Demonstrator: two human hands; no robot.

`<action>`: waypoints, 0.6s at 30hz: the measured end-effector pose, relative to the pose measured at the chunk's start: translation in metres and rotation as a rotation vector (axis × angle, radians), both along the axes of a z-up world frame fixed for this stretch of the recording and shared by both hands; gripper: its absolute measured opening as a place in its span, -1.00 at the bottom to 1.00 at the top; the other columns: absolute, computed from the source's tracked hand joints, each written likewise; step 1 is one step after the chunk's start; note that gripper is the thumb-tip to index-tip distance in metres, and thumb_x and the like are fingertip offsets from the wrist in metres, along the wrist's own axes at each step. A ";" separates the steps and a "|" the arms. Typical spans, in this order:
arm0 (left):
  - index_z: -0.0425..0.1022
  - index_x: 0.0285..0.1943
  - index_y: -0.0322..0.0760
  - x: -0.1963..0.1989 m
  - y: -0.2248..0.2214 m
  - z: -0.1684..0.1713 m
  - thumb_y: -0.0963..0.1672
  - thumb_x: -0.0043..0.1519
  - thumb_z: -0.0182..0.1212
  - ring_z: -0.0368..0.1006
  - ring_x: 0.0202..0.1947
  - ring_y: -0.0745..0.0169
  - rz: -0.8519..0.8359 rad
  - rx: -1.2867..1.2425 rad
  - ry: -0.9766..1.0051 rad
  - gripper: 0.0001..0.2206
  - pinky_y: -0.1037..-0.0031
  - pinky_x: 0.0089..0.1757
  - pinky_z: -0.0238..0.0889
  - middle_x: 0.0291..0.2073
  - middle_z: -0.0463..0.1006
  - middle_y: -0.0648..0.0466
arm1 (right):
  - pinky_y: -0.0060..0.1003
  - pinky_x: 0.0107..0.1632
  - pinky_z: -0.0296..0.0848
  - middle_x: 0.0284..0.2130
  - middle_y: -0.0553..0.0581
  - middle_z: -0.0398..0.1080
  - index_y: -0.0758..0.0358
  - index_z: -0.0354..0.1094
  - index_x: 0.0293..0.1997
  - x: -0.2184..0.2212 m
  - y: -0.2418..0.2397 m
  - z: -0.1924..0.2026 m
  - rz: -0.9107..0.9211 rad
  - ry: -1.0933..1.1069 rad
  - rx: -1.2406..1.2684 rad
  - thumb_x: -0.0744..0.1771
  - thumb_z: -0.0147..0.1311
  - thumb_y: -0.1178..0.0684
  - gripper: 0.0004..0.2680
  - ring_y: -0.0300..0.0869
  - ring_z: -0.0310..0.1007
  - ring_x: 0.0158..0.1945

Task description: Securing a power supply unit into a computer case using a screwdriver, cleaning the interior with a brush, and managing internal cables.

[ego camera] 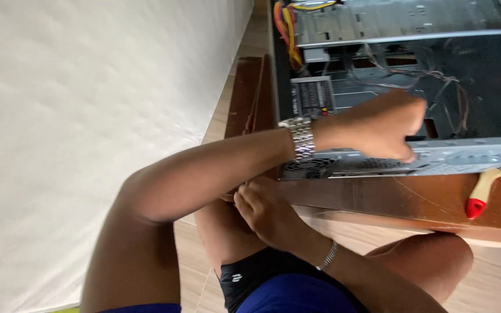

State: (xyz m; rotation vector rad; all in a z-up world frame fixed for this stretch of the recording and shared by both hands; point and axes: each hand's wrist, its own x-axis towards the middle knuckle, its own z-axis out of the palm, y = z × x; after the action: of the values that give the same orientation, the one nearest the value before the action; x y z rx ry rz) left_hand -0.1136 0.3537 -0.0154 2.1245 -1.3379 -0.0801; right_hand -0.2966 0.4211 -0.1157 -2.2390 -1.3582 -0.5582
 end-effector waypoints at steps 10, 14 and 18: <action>-0.07 -0.60 -0.09 -0.003 -0.001 -0.009 -0.12 0.00 0.91 -0.14 -0.63 0.35 -0.049 -0.156 -0.001 -0.18 0.32 -0.52 -0.29 -0.67 -0.08 0.26 | -0.11 0.00 0.15 -0.20 0.00 0.29 -0.01 0.19 -0.10 0.061 0.082 -0.108 -0.158 -0.247 -0.484 0.41 0.07 0.12 -0.89 -0.15 0.24 -0.09; 0.19 -0.64 -0.23 -0.005 0.008 -0.005 -0.09 0.04 0.61 0.10 -0.63 0.19 -0.092 -0.182 -0.076 -0.49 0.13 -0.49 -0.07 -0.68 0.19 0.12 | -0.08 0.47 0.12 0.29 0.04 0.36 -0.03 0.20 0.41 0.057 0.071 -0.151 -0.190 -0.421 -0.777 0.52 -0.15 -0.05 -0.75 -0.19 0.26 0.37; 0.47 -0.61 -0.38 -0.007 0.023 0.014 -0.03 0.12 0.46 0.54 -0.62 -0.38 -0.093 -0.070 -0.014 -0.62 -0.01 -0.51 0.25 -0.74 0.37 -0.19 | -0.43 0.10 0.41 -0.42 -0.17 0.30 0.09 0.27 -0.42 0.047 0.070 -0.035 -0.291 -0.153 -0.535 0.45 0.04 0.14 -0.78 -0.31 0.40 -0.32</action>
State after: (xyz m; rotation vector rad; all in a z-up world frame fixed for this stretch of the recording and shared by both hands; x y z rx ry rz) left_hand -0.1209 0.3771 -0.0009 2.0081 -1.4273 -0.0564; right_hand -0.2494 0.4909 -0.1511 -2.9109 -1.3856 -0.5138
